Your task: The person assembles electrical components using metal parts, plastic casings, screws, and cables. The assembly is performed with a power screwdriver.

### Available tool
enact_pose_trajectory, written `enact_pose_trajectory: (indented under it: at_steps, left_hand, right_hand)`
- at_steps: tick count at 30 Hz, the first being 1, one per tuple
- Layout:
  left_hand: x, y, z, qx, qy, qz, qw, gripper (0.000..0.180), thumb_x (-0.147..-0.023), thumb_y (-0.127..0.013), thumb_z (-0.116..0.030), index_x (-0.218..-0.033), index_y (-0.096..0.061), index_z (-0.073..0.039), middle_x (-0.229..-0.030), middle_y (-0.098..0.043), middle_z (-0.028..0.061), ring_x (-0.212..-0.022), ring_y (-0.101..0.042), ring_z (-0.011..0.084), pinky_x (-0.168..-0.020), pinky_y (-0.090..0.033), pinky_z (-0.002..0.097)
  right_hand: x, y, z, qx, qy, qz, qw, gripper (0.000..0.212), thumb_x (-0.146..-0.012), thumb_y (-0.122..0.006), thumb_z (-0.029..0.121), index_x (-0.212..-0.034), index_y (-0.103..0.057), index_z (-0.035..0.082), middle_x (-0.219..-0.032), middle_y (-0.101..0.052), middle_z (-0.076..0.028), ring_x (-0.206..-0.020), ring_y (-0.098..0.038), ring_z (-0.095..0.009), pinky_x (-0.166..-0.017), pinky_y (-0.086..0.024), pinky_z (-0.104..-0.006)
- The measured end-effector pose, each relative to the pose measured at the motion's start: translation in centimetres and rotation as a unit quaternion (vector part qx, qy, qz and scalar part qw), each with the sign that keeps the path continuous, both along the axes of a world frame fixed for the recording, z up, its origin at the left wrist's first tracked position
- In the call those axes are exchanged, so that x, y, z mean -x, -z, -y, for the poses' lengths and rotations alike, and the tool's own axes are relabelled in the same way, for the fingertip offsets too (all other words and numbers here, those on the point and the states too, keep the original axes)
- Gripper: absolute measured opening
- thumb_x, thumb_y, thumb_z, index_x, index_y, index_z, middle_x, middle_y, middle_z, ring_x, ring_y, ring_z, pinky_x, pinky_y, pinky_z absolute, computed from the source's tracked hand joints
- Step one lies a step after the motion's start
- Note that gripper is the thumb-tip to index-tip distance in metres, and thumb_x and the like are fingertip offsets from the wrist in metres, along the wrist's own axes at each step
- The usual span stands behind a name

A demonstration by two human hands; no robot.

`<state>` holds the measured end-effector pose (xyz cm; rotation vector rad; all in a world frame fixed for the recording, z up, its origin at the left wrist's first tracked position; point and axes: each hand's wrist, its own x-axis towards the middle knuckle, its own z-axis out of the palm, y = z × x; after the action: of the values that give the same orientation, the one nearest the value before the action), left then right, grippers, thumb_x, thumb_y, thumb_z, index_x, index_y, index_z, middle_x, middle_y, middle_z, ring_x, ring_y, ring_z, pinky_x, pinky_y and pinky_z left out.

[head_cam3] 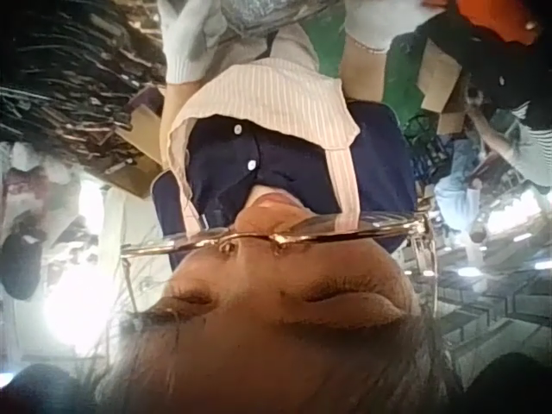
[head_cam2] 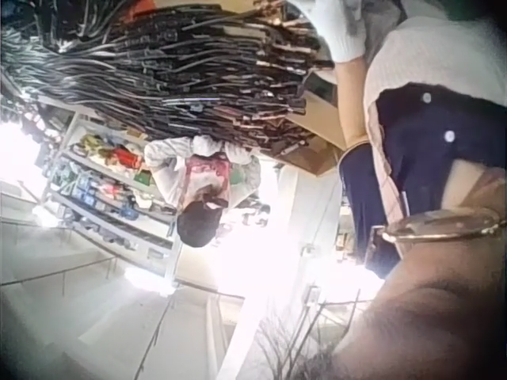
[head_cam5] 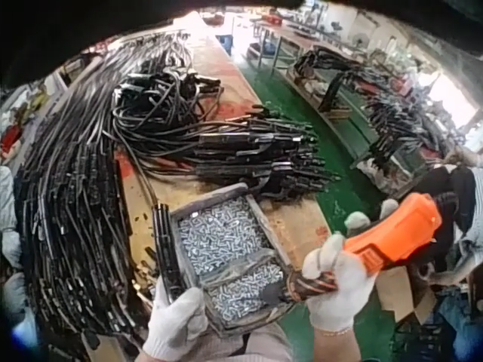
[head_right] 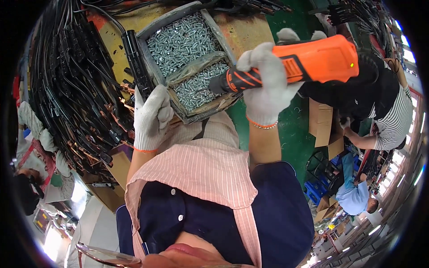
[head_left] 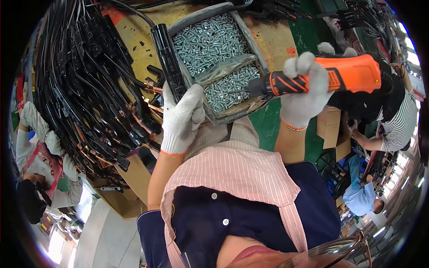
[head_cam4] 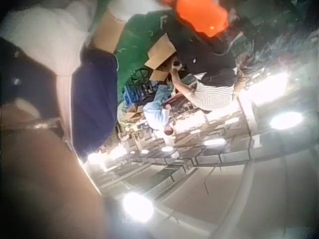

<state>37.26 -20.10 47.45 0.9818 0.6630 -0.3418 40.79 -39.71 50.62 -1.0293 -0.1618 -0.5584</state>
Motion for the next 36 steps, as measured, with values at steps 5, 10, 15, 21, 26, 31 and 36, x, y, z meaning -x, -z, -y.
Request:
enact_pose_trajectory:
  at_steps: [5, 10, 15, 21, 26, 31, 36]
  left_hand:
    - [0.0, -0.3, 0.0, -0.007, 0.019, 0.026, 0.999, 0.019, -0.09, -0.06, -0.007, -0.102, -0.045, -0.003, -0.064, -0.046, 0.0002, -0.042, -0.038, 0.0054, -0.038, -0.029, 0.0219]
    - [0.2, 0.0, 0.0, -0.009, 0.024, 0.037, 0.999, 0.018, -0.091, -0.059, -0.008, -0.105, -0.047, -0.006, -0.063, -0.046, -0.001, -0.042, -0.038, 0.0047, -0.037, -0.029, 0.0207]
    - [0.2, -0.2, 0.4, -0.012, 0.015, 0.041, 0.999, 0.019, -0.092, -0.058, -0.009, -0.106, -0.046, -0.007, -0.063, -0.045, -0.0012, -0.042, -0.037, 0.0049, -0.037, -0.028, 0.0206]
    - [0.5, 0.0, 1.4, 0.029, -0.024, 0.016, 0.999, 0.025, -0.098, -0.051, -0.026, -0.113, -0.039, -0.011, -0.069, -0.05, 0.0031, -0.044, -0.043, 0.0089, -0.036, -0.031, 0.0223]
    - [0.5, 1.5, 2.8, 0.049, -0.044, -0.005, 0.998, 0.032, -0.1, -0.043, -0.044, -0.113, -0.036, -0.016, -0.075, -0.053, 0.0026, -0.049, -0.046, 0.01, -0.039, -0.034, 0.0231]
    - [0.5, 0.5, 3.0, 0.013, -0.049, -0.009, 0.999, 0.061, -0.097, -0.033, -0.064, -0.086, -0.05, -0.007, -0.071, -0.05, 0.0037, -0.05, -0.044, 0.0118, -0.04, -0.029, 0.024]
    - [0.6, 0.5, 2.4, 0.05, -0.038, 0.018, 0.998, 0.058, -0.097, -0.03, -0.063, -0.094, -0.048, -0.008, -0.073, -0.051, 0.0054, -0.049, -0.042, 0.0124, -0.038, -0.029, 0.0242]
  right_hand:
    - [0.6, 1.2, -1.3, -0.004, 0.025, -0.031, 0.999, 0.082, -0.08, -0.049, -0.013, -0.146, -0.021, 0.026, -0.122, -0.047, -0.008, -0.063, -0.05, -0.013, -0.05, -0.046, -0.033]
    - [1.0, 2.0, -1.6, 0.015, 0.012, -0.05, 0.999, 0.084, -0.08, -0.051, -0.013, -0.146, -0.02, 0.028, -0.123, -0.047, -0.009, -0.066, -0.055, -0.015, -0.052, -0.047, -0.0347]
    - [0.8, 2.1, -1.6, 0.01, 0.022, -0.045, 0.999, 0.083, -0.08, -0.05, -0.014, -0.146, -0.021, 0.029, -0.123, -0.048, -0.008, -0.067, -0.056, -0.016, -0.052, -0.048, -0.0358]
    - [-0.2, -0.6, 0.1, -0.042, 0.05, -0.023, 0.998, 0.056, -0.085, -0.051, -0.006, -0.135, -0.036, 0.015, -0.108, -0.053, -0.005, -0.064, -0.04, -0.009, -0.058, -0.038, -0.0266]
    - [-1.1, 0.1, 2.2, -0.075, 0.045, -0.01, 0.996, 0.047, -0.087, -0.054, -0.006, -0.126, -0.044, 0.017, -0.106, -0.053, -0.003, -0.066, -0.042, -0.008, -0.058, -0.04, -0.0262]
    - [-1.4, 1.3, 3.7, -0.155, 0.041, -0.035, 0.986, 0.057, -0.086, -0.055, -0.007, -0.131, -0.039, 0.023, -0.108, -0.053, -0.004, -0.065, -0.05, -0.012, -0.056, -0.049, -0.0304]
    - [-2.1, 1.9, 3.8, -0.308, 0.004, -0.075, 0.948, 0.034, -0.089, -0.056, -0.002, -0.116, -0.049, 0.017, -0.097, -0.057, -0.006, -0.066, -0.053, -0.011, -0.058, -0.051, -0.0289]
